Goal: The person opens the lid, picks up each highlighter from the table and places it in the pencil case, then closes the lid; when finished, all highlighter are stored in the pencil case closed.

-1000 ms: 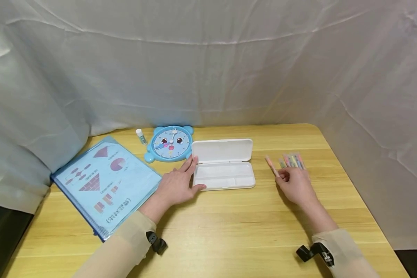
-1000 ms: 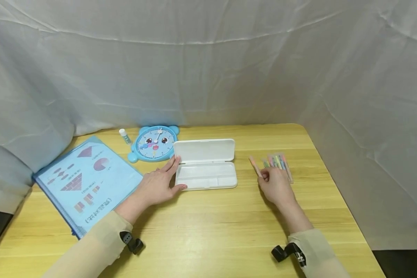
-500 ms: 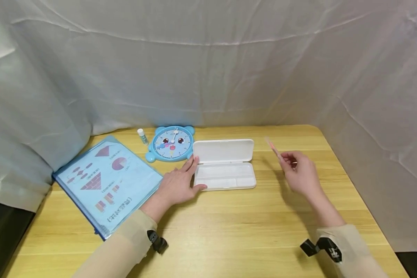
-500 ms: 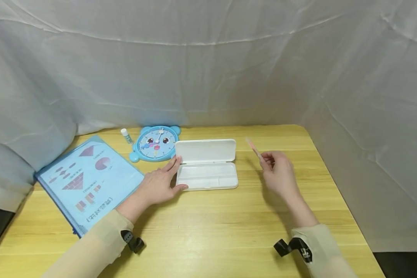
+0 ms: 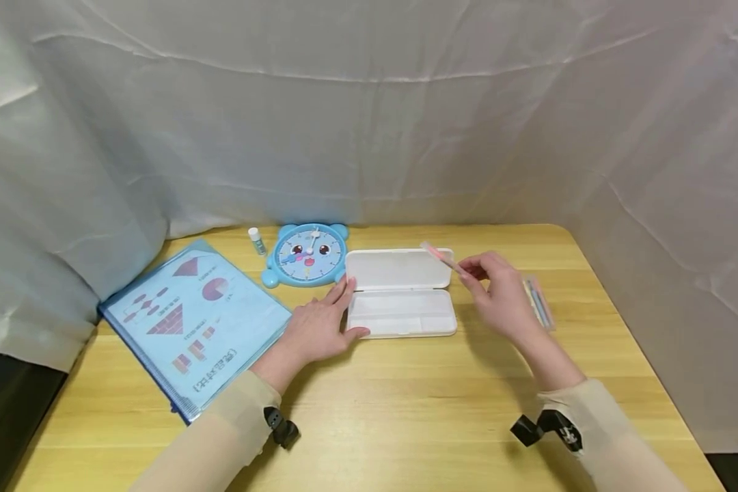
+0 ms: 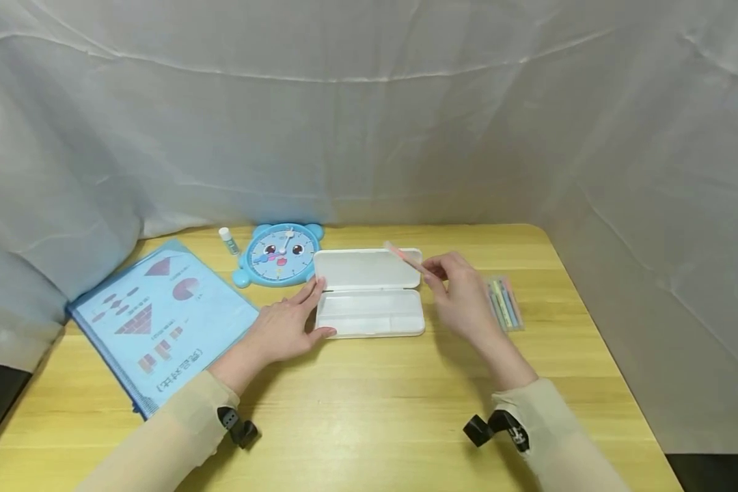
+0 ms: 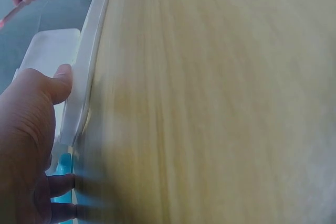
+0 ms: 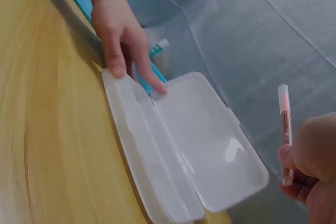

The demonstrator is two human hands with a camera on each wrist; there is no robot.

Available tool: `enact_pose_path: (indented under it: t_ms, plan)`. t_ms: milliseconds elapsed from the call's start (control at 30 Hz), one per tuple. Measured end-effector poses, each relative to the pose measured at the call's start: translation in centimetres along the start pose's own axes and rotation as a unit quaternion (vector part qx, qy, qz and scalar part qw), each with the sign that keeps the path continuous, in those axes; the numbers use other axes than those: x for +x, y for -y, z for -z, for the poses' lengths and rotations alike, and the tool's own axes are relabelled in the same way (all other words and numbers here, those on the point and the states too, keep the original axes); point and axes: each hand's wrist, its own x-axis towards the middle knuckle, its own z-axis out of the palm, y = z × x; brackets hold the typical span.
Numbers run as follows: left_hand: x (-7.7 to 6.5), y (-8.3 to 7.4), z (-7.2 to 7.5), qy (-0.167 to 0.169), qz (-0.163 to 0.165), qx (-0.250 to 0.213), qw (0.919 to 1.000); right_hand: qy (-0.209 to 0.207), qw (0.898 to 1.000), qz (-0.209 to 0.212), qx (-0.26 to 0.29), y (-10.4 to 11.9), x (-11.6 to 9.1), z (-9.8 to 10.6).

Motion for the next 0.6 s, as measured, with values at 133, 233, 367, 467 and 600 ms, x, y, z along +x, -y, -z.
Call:
enact_pose_path:
  t_ms: [133, 233, 367, 467, 600]
  plan:
    - [0.0, 0.1, -0.1, -0.002, 0.0, 0.003, 1.0, 0.024, 0.999, 0.037, 0.006, 0.3, 0.7, -1.6]
    - [0.1, 0.2, -0.1, -0.004, -0.001, 0.004, 1.0, 0.059, 0.996, 0.06, 0.0, 0.5, 1.0, -2.8]
    - [0.2, 0.2, -0.1, -0.005, -0.002, 0.002, 1.0, 0.122, 0.989, 0.085, -0.014, 0.6, 1.2, -4.7]
    - [0.3, 0.4, -0.1, -0.005, -0.003, 0.004, 1.0, 0.166, 0.982, 0.089, -0.03, 0.4, 1.1, -6.2]
    - [0.3, 0.5, -0.2, -0.003, -0.001, 0.01, 0.9999, 0.203, 0.976, 0.071, -0.047, -0.1, 1.1, -7.7]
